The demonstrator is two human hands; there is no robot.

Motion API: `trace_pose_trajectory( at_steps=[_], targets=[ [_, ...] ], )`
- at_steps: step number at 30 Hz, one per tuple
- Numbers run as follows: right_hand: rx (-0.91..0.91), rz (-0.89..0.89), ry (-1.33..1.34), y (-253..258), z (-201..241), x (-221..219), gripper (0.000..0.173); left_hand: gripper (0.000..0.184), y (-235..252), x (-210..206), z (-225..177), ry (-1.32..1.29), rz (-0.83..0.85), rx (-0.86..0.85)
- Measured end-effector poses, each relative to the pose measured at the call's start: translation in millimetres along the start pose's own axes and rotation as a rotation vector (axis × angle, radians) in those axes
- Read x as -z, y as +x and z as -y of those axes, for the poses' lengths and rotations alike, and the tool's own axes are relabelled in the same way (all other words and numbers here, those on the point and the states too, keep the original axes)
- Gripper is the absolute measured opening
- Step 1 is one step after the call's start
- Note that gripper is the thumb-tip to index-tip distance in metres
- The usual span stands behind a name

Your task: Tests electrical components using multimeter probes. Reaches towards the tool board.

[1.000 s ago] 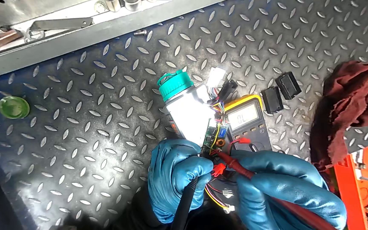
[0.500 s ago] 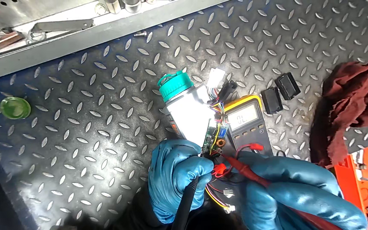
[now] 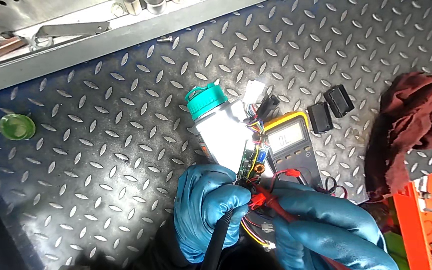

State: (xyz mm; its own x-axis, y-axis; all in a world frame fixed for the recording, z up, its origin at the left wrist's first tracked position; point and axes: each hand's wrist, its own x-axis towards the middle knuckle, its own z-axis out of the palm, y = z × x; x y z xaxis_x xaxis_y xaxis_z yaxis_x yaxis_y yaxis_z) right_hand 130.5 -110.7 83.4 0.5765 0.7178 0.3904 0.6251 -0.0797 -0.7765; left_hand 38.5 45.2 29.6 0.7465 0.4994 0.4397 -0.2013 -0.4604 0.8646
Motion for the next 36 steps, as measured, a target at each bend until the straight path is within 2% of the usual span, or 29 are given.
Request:
trace_pose_trajectory(
  at_steps=[11,27,36],
  targets=[
    [0.021,0.025,-0.013,-0.2,-0.2,0.5,0.006,0.015,-1.4,-2.8,2.6,-0.084,-0.04,0.002],
    [0.023,0.046,-0.033,0.5,0.2,2.0,0.004,0.012,0.6,-0.9,-2.8,0.041,-0.005,0.016],
    [0.023,-0.014,-0.007,-0.3,0.3,-2.9,0.003,0.012,0.0,-1.8,-2.7,0.056,-0.013,0.005]
  ],
)
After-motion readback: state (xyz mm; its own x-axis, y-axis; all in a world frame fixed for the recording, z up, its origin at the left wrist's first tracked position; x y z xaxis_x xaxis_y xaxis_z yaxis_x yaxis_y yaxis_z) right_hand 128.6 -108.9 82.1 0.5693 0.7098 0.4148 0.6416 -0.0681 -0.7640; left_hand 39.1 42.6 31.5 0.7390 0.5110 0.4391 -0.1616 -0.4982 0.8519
